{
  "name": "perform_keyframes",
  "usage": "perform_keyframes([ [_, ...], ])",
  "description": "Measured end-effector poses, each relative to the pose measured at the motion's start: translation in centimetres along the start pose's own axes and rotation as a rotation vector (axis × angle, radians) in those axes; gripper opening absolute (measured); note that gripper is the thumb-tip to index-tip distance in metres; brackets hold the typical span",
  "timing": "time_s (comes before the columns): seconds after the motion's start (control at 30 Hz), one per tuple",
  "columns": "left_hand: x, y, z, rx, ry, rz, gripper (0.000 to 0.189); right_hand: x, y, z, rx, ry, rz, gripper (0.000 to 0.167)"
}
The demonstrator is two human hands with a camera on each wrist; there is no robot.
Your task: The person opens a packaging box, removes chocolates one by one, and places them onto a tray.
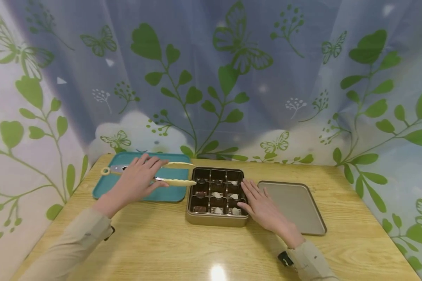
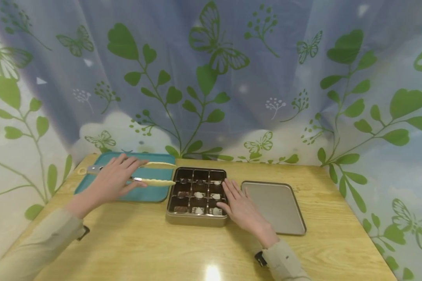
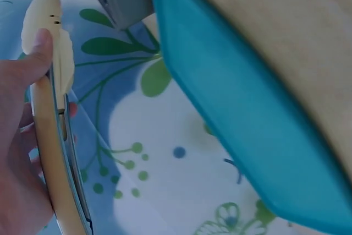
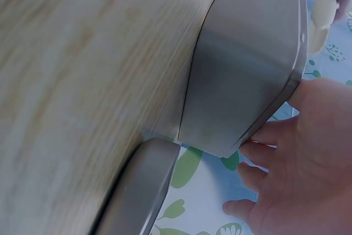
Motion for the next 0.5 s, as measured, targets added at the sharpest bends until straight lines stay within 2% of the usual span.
perform_keyframes([
  [0.17, 3.3, 0.6, 0.1, 0.069, -0.018, -0.031, 0.067, 0.0, -0.1, 0.2, -0.007, -0.001, -0.004, 0.073],
  [0.37, 7.0, 1.1, 0.6, 0.244, -0.101, -0.052, 0.067, 0.0, 0.1, 0.0, -0.001, 0.005, -0.008, 0.073],
  [0.5, 9.0, 1.2, 1.1, 0.356, -0.158, -0.055, 0.065, -0.1, 0.1, 0.0, -0.005, 0.005, -0.011, 0.073],
])
Point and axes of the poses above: each hand's wrist, its own x-axis towards the middle knuckle, its own y-axis out of the back of the hand, z = x × y, the point moved 2 cm from there along x, towards the middle knuckle, and after that the axes turned 14 degrees about -z, right-handed, at the moved point
